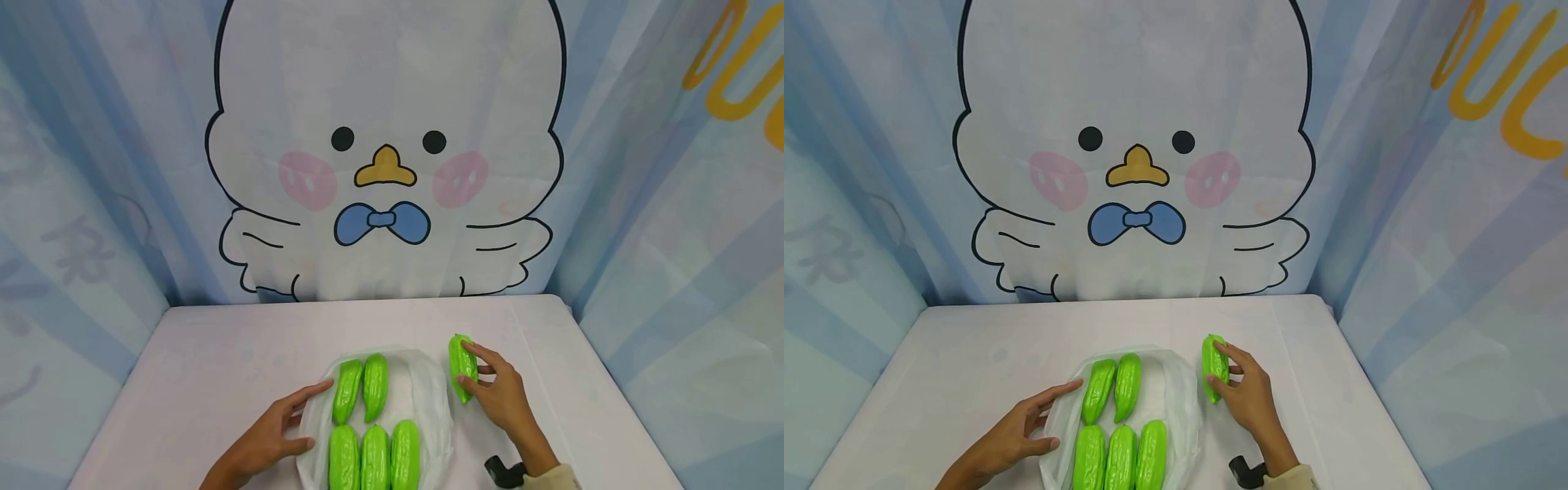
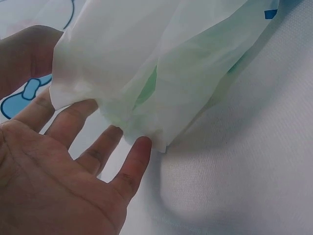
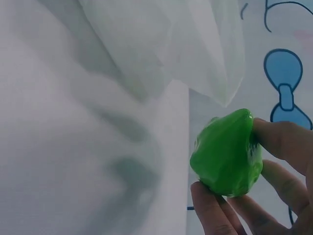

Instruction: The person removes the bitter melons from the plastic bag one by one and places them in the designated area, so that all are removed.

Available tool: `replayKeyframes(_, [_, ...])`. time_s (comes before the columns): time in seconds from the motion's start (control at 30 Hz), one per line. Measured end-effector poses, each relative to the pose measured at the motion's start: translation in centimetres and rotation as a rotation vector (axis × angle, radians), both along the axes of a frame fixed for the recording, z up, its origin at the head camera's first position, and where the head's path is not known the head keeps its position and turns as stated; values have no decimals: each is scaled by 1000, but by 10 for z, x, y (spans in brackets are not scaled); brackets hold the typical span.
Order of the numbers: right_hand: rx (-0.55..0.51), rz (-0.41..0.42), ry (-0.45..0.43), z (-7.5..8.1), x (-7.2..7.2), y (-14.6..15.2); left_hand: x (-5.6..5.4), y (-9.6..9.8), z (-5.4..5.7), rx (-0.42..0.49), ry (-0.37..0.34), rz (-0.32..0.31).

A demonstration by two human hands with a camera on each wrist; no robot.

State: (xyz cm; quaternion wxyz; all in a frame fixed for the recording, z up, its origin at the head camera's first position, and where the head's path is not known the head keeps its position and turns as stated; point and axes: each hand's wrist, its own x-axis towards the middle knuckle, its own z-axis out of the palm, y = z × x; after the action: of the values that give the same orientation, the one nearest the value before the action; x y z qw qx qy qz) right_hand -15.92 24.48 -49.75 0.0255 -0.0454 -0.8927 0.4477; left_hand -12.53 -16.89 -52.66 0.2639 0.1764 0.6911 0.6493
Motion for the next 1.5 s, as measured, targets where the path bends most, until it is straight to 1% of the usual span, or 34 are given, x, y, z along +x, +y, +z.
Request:
replayKeyframes(0.13, [18, -19, -47, -9, -1, 4, 0, 0, -1, 9, 2, 1])
replayKeyframes(0.37, [52, -43, -67, -21, -1, 8, 0, 0, -1, 12, 3, 3])
replayKeyframes(0.57, [78, -41, -101, -27, -1, 9, 1, -1, -1, 19, -3, 3])
replayKeyframes(0.9, [113, -17, -95, -30, -2, 9, 1, -2, -1, 7, 1, 4])
replayKeyframes(1.17, [127, -30, -97, -30, 0, 8, 2, -2, -2, 8, 11, 5])
replayKeyframes(1.37, [101, -60, -75, -26, 1, 8, 2, -3, -2, 10, 15, 6])
replayKeyframes(1.5, [87, -59, -61, -22, 1, 8, 2, -3, -2, 12, 16, 4])
